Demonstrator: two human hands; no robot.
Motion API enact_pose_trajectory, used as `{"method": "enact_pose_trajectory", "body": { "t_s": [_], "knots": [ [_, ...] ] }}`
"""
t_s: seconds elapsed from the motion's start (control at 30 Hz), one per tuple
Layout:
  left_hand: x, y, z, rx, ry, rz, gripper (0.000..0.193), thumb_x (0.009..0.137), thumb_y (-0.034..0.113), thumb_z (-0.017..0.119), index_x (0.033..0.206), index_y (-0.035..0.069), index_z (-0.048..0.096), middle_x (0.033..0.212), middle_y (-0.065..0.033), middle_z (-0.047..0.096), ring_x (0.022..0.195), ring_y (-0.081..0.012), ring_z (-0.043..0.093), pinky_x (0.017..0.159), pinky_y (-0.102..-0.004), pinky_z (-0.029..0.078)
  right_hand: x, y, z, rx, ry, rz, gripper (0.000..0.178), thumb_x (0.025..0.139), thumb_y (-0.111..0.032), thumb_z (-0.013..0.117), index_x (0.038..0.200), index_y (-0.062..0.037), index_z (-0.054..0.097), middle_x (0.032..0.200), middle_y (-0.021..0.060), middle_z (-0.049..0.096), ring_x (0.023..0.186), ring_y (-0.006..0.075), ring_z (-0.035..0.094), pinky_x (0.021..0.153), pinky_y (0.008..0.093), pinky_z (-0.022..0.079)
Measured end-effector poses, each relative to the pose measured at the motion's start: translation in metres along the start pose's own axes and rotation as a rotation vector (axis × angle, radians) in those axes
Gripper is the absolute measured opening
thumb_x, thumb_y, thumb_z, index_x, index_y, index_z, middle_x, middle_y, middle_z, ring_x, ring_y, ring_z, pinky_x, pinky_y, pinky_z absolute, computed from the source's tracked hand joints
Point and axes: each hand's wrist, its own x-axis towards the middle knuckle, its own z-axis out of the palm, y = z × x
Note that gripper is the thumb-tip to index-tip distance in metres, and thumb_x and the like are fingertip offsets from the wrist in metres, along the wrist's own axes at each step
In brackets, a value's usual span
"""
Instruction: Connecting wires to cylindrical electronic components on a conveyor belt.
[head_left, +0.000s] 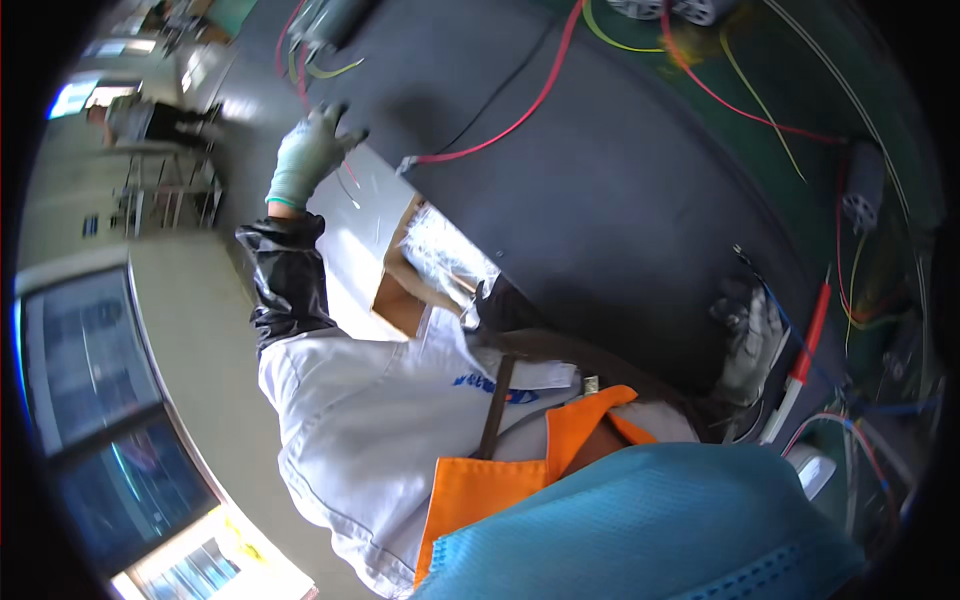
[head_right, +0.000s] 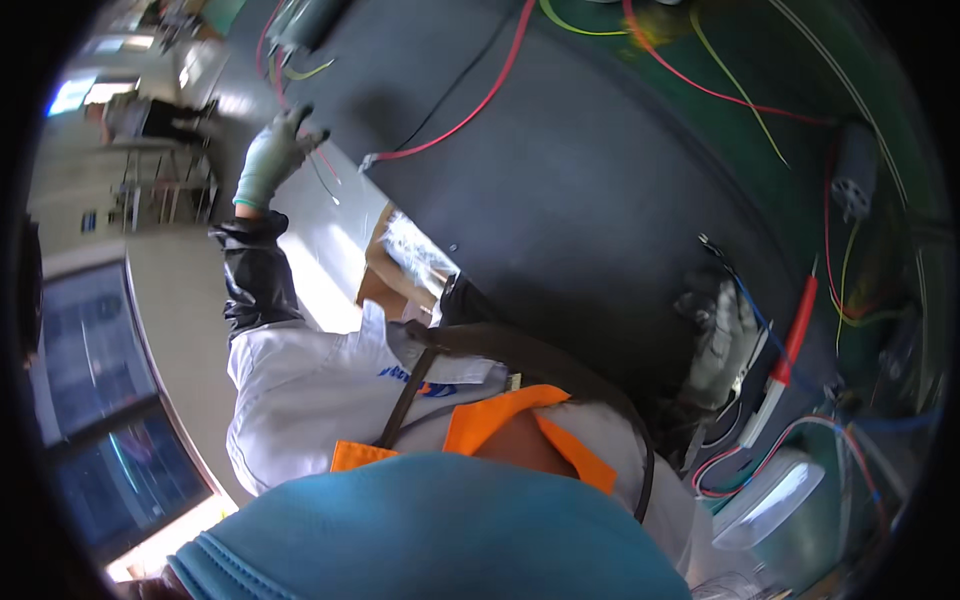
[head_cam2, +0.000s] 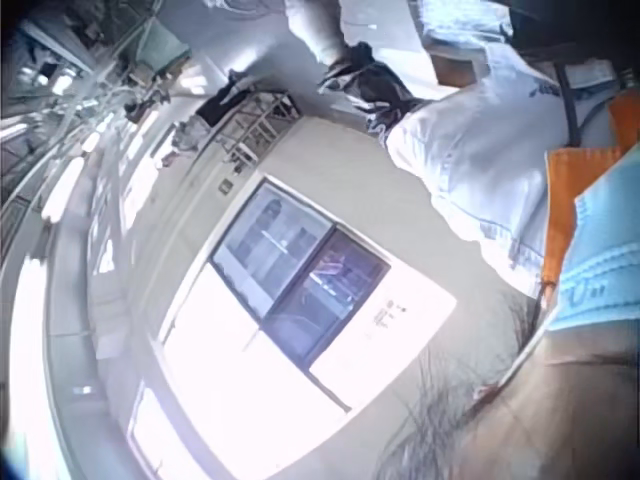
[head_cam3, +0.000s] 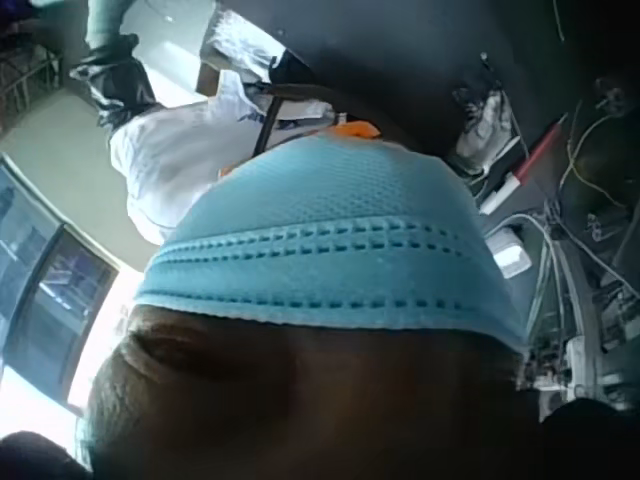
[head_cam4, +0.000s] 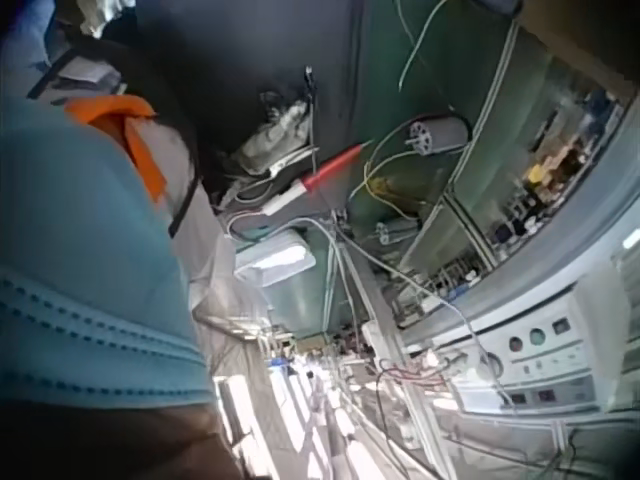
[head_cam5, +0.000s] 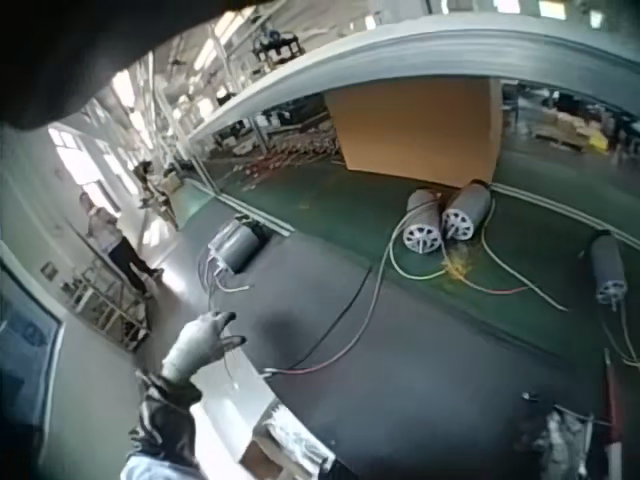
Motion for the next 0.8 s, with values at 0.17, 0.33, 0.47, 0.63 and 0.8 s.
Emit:
{"method": "enact_pose_trajectory", "body": {
  "t_s": [0.17, 0.33, 0.47, 0.63, 0.8],
  "knots": [
    [0.158, 0.175, -0.028, -0.633, 0.433, 0.461, 0.077, 0.095, 0.041, 0.071, 0.146, -0.009, 0.044, 0.135, -0.0298, 0.061, 0.131, -0.0379, 0.057, 0.103, -0.0441, 0.049, -0.007, 0.008, 0.006, 0.325, 0.045, 0.109, 0.04, 0.108, -0.023, 0.05, 0.138, 0.0028, 0.056, 0.106, 0.0125, 0.072, 0.079, 0.014, 0.067, 0.075, 0.0286, 0.055],
    [0.247, 0.385, -0.013, -0.866, -0.059, 0.035, 0.119, 0.076, 0.052, 0.086, 0.158, -0.006, 0.022, 0.139, -0.0324, 0.057, 0.127, -0.044, 0.059, 0.104, -0.0448, 0.052, -0.009, 0.03, -0.01, 0.336, 0.109, 0.108, 0.043, 0.108, -0.023, 0.049, 0.141, 0.0039, 0.054, 0.106, 0.0112, 0.071, 0.08, 0.0143, 0.067, 0.075, 0.028, 0.054],
    [0.289, 0.33, -0.008, -0.911, 0.105, 0.015, 0.105, 0.067, 0.046, 0.093, 0.145, -0.006, 0.044, 0.131, -0.0302, 0.063, 0.119, -0.0432, 0.064, 0.096, -0.0459, 0.057, -0.009, 0.003, 0.0, 0.168, -0.03, 0.049, 0.043, 0.109, -0.023, 0.047, 0.141, 0.0046, 0.054, 0.106, 0.0107, 0.071, 0.081, 0.0145, 0.068, 0.075, 0.0274, 0.054],
    [0.255, 0.249, 0.011, -0.847, 0.124, 0.181, 0.083, 0.063, 0.042, 0.094, 0.124, -0.007, 0.063, 0.114, -0.0284, 0.071, 0.112, -0.0403, 0.069, 0.089, -0.0445, 0.056, -0.013, 0.06, -0.054, -0.572, -0.001, -0.259, 0.049, 0.097, -0.005, 0.063, 0.146, -0.0102, 0.055, 0.137, 0.0121, 0.065, 0.126, 0.0334, 0.061, 0.115, 0.0587, 0.032],
    [0.174, 0.121, 0.016, -0.954, 0.065, 0.116, 0.074, 0.068, 0.032, 0.095, 0.127, 0.001, 0.065, 0.106, -0.0185, 0.075, 0.097, -0.0257, 0.073, 0.082, -0.0369, 0.058, -0.007, 0.045, -0.022, 0.041, 0.127, 0.029, 0.04, 0.108, -0.019, 0.049, 0.143, -0.0003, 0.054, 0.107, 0.0126, 0.072, 0.087, 0.0165, 0.07, 0.076, 0.0271, 0.055]
  ]
}}
